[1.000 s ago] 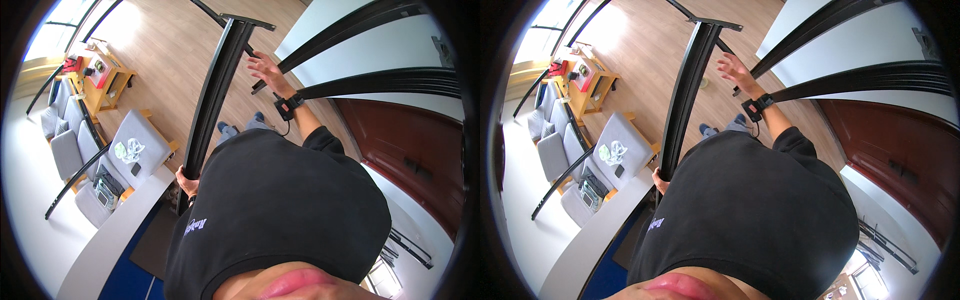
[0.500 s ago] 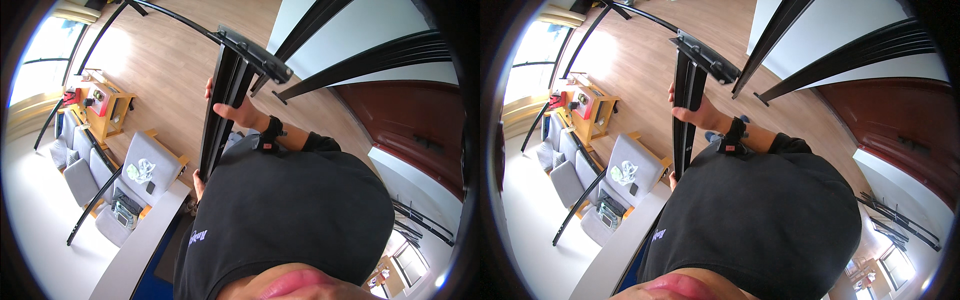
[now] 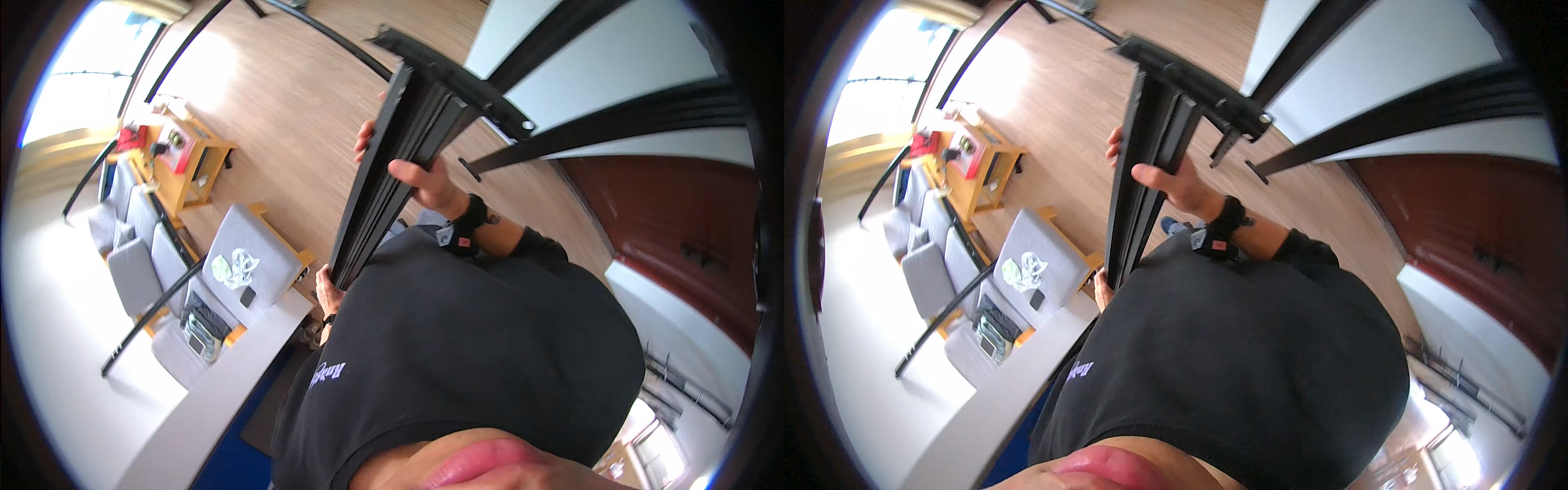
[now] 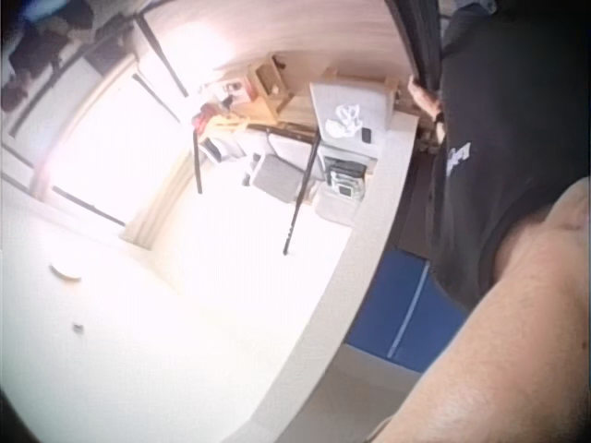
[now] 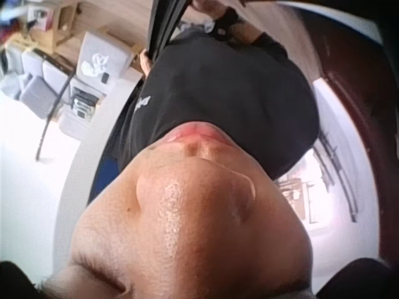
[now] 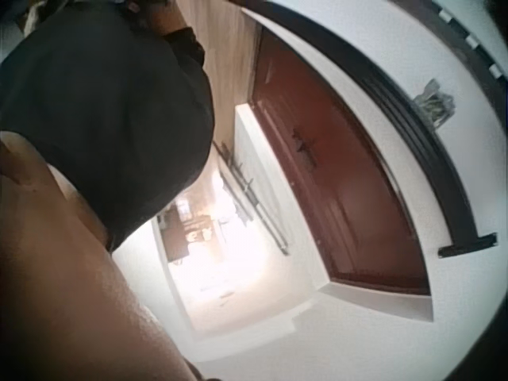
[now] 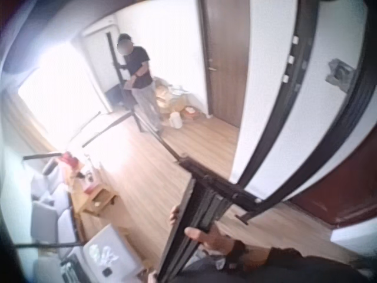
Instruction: The person assembles a metal frame by connecting long black bars and applying tape to joints. They handle multiple frame pieces, align them, and secure connections with tape while moving around the room.
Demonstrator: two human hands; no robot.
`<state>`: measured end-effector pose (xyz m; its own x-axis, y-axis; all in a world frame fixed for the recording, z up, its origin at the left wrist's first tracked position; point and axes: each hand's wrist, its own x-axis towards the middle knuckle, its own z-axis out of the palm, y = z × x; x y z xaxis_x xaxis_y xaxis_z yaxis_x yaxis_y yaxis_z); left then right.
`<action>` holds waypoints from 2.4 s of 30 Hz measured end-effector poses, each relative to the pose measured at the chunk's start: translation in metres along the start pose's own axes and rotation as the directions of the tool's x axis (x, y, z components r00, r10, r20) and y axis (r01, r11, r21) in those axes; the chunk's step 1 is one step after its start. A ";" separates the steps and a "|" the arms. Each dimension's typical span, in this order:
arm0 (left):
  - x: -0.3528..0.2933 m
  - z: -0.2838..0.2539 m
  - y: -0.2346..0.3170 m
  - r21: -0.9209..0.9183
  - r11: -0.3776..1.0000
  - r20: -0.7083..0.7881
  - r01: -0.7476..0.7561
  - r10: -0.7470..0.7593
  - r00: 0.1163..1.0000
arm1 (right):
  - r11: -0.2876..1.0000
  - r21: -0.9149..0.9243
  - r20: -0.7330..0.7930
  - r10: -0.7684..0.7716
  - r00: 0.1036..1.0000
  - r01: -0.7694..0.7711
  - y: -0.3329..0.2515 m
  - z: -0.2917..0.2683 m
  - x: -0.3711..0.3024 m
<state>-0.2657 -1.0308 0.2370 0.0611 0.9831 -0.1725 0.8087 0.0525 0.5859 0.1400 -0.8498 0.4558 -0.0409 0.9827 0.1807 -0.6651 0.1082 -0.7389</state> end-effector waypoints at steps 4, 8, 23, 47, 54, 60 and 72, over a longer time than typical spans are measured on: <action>0.035 -0.037 0.029 0.146 0.989 0.027 -0.012 0.008 1.000 | 0.919 -0.376 0.246 -0.026 0.969 0.120 -0.008 -0.021 0.026; 0.084 -0.067 0.058 0.179 0.977 -0.029 -0.112 0.120 0.992 | 0.878 -0.478 0.221 0.160 0.962 -0.036 0.006 -0.031 0.040; 0.211 -0.101 0.164 -0.232 0.916 -0.455 -0.329 0.196 0.869 | 0.661 -0.574 0.213 0.690 0.692 -0.483 0.053 -0.077 0.005; 0.210 -0.088 0.261 -0.847 0.034 -0.517 -0.531 0.181 0.836 | 0.679 0.726 -0.327 0.481 0.813 -0.110 0.034 -0.037 0.031; 0.195 -0.077 0.219 -0.814 0.326 -0.436 -0.481 0.206 0.876 | 0.699 0.715 -0.395 0.392 0.831 0.010 0.030 -0.028 0.044; 0.163 -0.086 0.153 -0.463 0.883 0.112 -0.079 0.147 0.983 | 0.779 0.619 -0.322 0.133 0.937 0.102 0.013 -0.018 0.063; 0.146 -0.147 0.212 -0.738 0.660 0.461 0.137 0.345 0.818 | 0.972 0.222 0.170 0.033 0.985 -0.071 0.010 0.017 0.089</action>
<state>-0.1709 -0.8500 0.4526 0.5985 0.7414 -0.3035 0.1106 0.2988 0.9479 0.1169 -0.7636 0.4757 -0.1894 0.9457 0.2641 -0.8094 0.0019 -0.5873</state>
